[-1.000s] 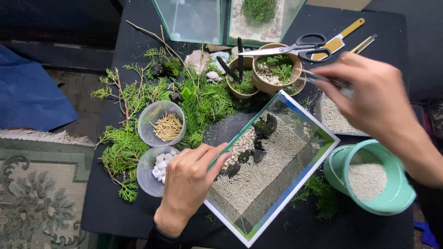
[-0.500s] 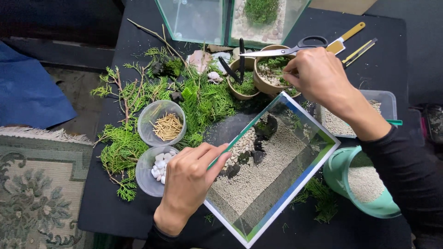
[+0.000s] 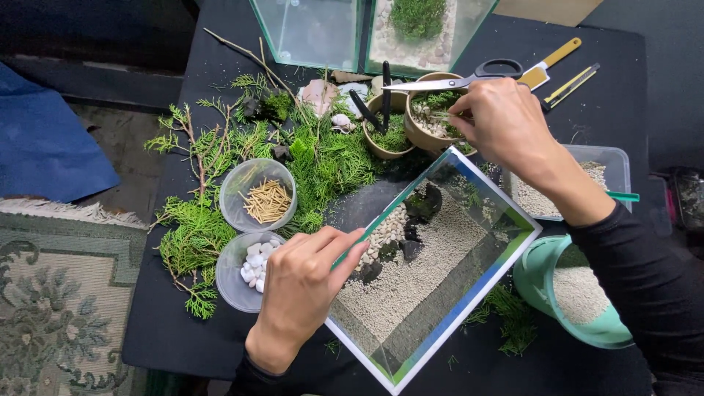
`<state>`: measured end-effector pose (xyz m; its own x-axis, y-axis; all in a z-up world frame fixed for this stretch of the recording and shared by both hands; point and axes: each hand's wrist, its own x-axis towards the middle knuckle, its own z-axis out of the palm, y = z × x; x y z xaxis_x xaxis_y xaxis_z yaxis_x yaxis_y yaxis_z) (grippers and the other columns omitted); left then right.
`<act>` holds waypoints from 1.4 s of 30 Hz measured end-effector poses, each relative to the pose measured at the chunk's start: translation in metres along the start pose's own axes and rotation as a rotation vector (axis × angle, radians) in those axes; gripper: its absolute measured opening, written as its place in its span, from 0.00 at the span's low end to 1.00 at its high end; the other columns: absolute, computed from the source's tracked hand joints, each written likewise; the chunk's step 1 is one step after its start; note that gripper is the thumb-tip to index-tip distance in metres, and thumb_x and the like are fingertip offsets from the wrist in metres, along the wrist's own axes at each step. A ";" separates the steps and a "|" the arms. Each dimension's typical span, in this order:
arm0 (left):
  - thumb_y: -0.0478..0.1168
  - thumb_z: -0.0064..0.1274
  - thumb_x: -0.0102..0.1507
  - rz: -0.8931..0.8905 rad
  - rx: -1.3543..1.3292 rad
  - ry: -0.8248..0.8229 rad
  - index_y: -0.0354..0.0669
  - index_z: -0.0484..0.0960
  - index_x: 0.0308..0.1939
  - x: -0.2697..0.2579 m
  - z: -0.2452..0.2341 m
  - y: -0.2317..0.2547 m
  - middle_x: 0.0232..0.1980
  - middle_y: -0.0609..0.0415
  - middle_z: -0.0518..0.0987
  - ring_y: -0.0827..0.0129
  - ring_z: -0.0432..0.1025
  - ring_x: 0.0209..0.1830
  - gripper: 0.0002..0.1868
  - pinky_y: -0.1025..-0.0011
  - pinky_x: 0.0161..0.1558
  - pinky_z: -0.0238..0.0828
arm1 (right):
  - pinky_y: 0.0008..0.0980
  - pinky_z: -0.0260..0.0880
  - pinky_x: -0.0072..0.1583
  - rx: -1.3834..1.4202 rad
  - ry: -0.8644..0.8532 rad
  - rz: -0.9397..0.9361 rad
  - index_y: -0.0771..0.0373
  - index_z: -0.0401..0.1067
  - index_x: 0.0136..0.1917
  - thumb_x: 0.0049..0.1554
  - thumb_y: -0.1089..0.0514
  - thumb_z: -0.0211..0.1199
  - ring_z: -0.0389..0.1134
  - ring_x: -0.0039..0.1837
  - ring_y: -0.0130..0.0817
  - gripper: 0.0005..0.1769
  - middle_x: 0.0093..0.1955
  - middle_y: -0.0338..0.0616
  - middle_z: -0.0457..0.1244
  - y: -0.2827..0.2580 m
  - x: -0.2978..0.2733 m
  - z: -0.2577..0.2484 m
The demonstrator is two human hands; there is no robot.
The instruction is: Assembling a miniature terrarium by trimming plants with scissors and placing them into a glass container with sand and rocks
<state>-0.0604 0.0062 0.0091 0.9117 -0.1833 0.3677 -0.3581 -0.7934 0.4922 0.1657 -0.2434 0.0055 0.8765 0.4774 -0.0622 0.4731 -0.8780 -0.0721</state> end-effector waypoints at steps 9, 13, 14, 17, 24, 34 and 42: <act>0.42 0.60 0.66 0.008 0.007 -0.003 0.45 0.87 0.46 0.001 -0.001 0.001 0.36 0.62 0.81 0.68 0.72 0.25 0.08 0.66 0.30 0.68 | 0.49 0.77 0.47 0.047 0.015 0.009 0.59 0.83 0.53 0.60 0.55 0.71 0.73 0.44 0.47 0.10 0.45 0.47 0.72 0.002 -0.008 -0.008; 0.41 0.60 0.66 0.000 -0.007 -0.003 0.45 0.87 0.46 0.001 -0.001 0.001 0.36 0.61 0.81 0.67 0.72 0.25 0.08 0.65 0.30 0.68 | 0.42 0.77 0.43 0.035 0.065 -0.042 0.58 0.83 0.53 0.62 0.51 0.71 0.72 0.39 0.39 0.10 0.43 0.44 0.72 -0.003 -0.029 -0.039; 0.41 0.60 0.66 0.011 -0.007 0.006 0.45 0.87 0.46 0.002 -0.001 0.000 0.36 0.61 0.81 0.68 0.72 0.25 0.07 0.66 0.31 0.68 | 0.42 0.71 0.44 0.034 0.094 -0.071 0.57 0.83 0.56 0.63 0.53 0.71 0.68 0.39 0.39 0.10 0.40 0.43 0.69 -0.005 -0.038 -0.050; 0.41 0.61 0.66 0.018 -0.005 0.012 0.45 0.87 0.45 0.002 -0.001 0.000 0.35 0.61 0.80 0.68 0.71 0.25 0.07 0.66 0.30 0.68 | 0.41 0.65 0.43 0.069 0.155 -0.174 0.57 0.84 0.55 0.62 0.56 0.72 0.65 0.37 0.38 0.08 0.40 0.42 0.67 -0.014 -0.072 -0.084; 0.41 0.61 0.66 0.013 -0.001 0.004 0.46 0.87 0.47 0.002 -0.001 0.000 0.34 0.62 0.79 0.67 0.69 0.23 0.08 0.65 0.28 0.66 | 0.27 0.75 0.38 0.261 0.106 -0.294 0.54 0.81 0.57 0.53 0.69 0.69 0.67 0.37 0.26 0.19 0.38 0.35 0.63 -0.047 -0.140 -0.105; 0.41 0.60 0.67 0.015 -0.005 0.020 0.45 0.87 0.47 0.001 -0.001 0.000 0.34 0.61 0.79 0.67 0.69 0.23 0.08 0.65 0.28 0.64 | 0.32 0.75 0.29 -0.311 -0.135 -0.466 0.57 0.71 0.48 0.59 0.67 0.59 0.72 0.44 0.28 0.06 0.45 0.34 0.62 -0.054 -0.107 -0.003; 0.43 0.59 0.68 0.017 0.027 0.023 0.48 0.86 0.47 -0.001 0.002 -0.001 0.34 0.62 0.78 0.65 0.70 0.24 0.07 0.64 0.29 0.65 | 0.23 0.75 0.35 -0.491 -0.261 -0.600 0.61 0.72 0.57 0.60 0.60 0.61 0.66 0.37 0.22 0.12 0.54 0.39 0.64 -0.043 -0.090 0.038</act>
<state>-0.0606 0.0063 0.0070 0.9004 -0.1841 0.3942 -0.3678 -0.8059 0.4639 0.0629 -0.2474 -0.0237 0.4416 0.8099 -0.3861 0.8933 -0.3564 0.2740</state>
